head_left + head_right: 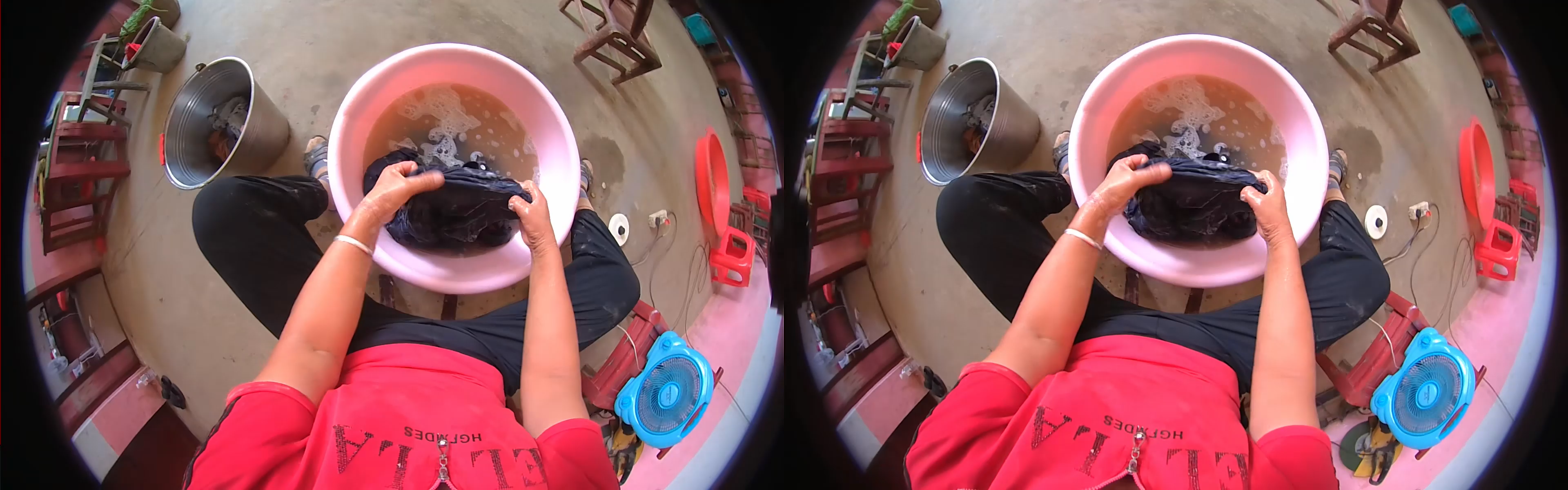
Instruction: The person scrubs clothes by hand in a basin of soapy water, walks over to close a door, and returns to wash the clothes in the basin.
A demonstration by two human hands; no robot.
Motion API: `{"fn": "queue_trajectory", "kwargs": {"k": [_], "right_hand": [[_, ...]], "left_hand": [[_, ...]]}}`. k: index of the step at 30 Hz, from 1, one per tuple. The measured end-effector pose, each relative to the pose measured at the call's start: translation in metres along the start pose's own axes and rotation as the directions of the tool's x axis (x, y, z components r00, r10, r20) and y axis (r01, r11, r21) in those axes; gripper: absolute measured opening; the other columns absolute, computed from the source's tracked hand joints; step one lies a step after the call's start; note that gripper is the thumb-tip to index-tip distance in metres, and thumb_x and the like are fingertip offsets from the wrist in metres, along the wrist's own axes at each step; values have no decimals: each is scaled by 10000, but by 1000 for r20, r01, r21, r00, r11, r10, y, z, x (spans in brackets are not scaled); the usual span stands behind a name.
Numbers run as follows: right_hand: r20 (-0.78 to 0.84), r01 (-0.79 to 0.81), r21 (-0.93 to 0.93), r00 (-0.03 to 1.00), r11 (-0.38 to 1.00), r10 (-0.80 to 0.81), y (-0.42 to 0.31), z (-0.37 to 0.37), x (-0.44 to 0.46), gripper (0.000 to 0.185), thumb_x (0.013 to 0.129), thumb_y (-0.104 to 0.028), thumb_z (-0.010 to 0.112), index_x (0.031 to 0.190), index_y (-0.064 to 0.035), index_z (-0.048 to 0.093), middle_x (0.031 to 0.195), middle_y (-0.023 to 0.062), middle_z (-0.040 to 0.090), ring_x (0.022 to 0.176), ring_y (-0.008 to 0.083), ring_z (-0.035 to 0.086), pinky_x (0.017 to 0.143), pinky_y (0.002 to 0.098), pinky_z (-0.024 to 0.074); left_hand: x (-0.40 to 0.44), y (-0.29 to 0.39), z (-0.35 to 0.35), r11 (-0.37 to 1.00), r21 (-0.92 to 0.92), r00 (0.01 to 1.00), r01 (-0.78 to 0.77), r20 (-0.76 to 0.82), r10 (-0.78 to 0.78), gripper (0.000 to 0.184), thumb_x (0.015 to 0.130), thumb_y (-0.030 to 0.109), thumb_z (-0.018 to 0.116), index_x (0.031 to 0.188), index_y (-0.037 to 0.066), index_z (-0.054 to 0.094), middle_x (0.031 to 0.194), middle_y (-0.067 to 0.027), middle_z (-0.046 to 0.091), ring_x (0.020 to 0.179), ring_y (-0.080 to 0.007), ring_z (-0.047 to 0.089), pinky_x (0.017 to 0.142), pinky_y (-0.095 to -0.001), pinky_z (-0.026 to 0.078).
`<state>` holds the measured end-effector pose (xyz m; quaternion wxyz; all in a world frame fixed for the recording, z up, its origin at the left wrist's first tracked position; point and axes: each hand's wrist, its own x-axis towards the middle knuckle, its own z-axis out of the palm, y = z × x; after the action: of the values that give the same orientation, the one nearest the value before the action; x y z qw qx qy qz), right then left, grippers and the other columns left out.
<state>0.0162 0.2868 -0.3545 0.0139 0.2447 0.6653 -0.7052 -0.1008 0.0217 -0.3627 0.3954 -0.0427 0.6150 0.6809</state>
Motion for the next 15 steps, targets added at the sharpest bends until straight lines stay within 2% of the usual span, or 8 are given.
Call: {"fn": "queue_trajectory", "kwargs": {"k": [1, 3, 7, 9, 11, 13, 14, 15], "right_hand": [[9, 8, 4, 1000, 1000, -8, -2, 9, 3, 254, 707, 30, 551, 957, -9, 584, 876, 51, 600, 787, 107, 547, 711, 231, 456], [-136, -1, 467, 988, 884, 73, -1, 31, 5, 376, 689, 82, 475, 1040, -16, 568, 914, 77, 619, 856, 128, 573, 731, 233, 463], [86, 24, 528, 993, 849, -82, -30, 75, -10, 316, 738, 29, 474, 1021, -41, 598, 1042, 113, 661, 876, 128, 591, 753, 263, 484], [178, 250, -105, 957, 963, -229, -54, 121, -29, 123, 820, -127, 566, 886, -46, 632, 1043, 169, 669, 785, 197, 642, 707, 316, 515], [243, 412, -649, 909, 639, -339, -74, 164, -55, 278, 865, -300, 604, 778, -37, 634, 896, 203, 674, 690, 310, 663, 660, 380, 530], [33, 419, -740, 804, 526, -593, -43, 169, -28, 310, 882, -314, 601, 740, -39, 615, 660, 193, 637, 642, 399, 637, 581, 464, 518], [-43, 340, -736, 839, 585, -542, -46, 161, -16, 289, 886, -289, 597, 759, -30, 621, 682, 217, 625, 652, 409, 623, 574, 464, 501], [-123, 256, -723, 866, 641, -485, -48, 151, -6, 270, 890, -265, 593, 778, -22, 627, 704, 242, 613, 662, 419, 610, 567, 465, 484]], "left_hand": [[-5, 12, 9, 878, -478, 1000, 25, 6, -25, 164, 825, 204, 722, 822, 64, 639, 748, -43, 643, 681, -145, 615, 666, -292, 512], [7, -1, 9, 755, -655, 995, -34, -93, -36, 175, 894, 194, 611, 919, 26, 651, 895, -92, 689, 810, -204, 664, 783, -361, 539], [11, -5, 33, 634, -758, 938, 154, -89, -334, 333, 937, 294, 544, 1038, -14, 622, 940, -148, 687, 845, -293, 663, 830, -432, 529], [10, -14, 45, 741, -640, 897, 205, -180, -403, 391, 936, 417, 545, 978, 39, 637, 853, -128, 666, 748, -254, 641, 708, -430, 515], [5, -25, 45, 640, -709, 931, 295, 62, -361, 403, 938, 518, 514, 938, 130, 623, 690, -36, 533, 607, -167, 519, 586, -318, 452], [23, -81, 67, 64, -988, 872, 140, 154, 465, 388, 948, 524, 497, 912, 155, 611, 661, 2, 484, 592, -139, 490, 561, -286, 422], [7, -45, 71, 320, -941, 889, 114, 240, 389, 317, 969, 444, 495, 907, 157, 617, 704, 11, 536, 626, -138, 511, 559, -302, 417], [-10, -12, 89, 523, -847, 985, 93, 2, -171, 243, 952, 344, 520, 892, 136, 629, 754, 3, 587, 663, -144, 532, 580, -313, 418]]}}
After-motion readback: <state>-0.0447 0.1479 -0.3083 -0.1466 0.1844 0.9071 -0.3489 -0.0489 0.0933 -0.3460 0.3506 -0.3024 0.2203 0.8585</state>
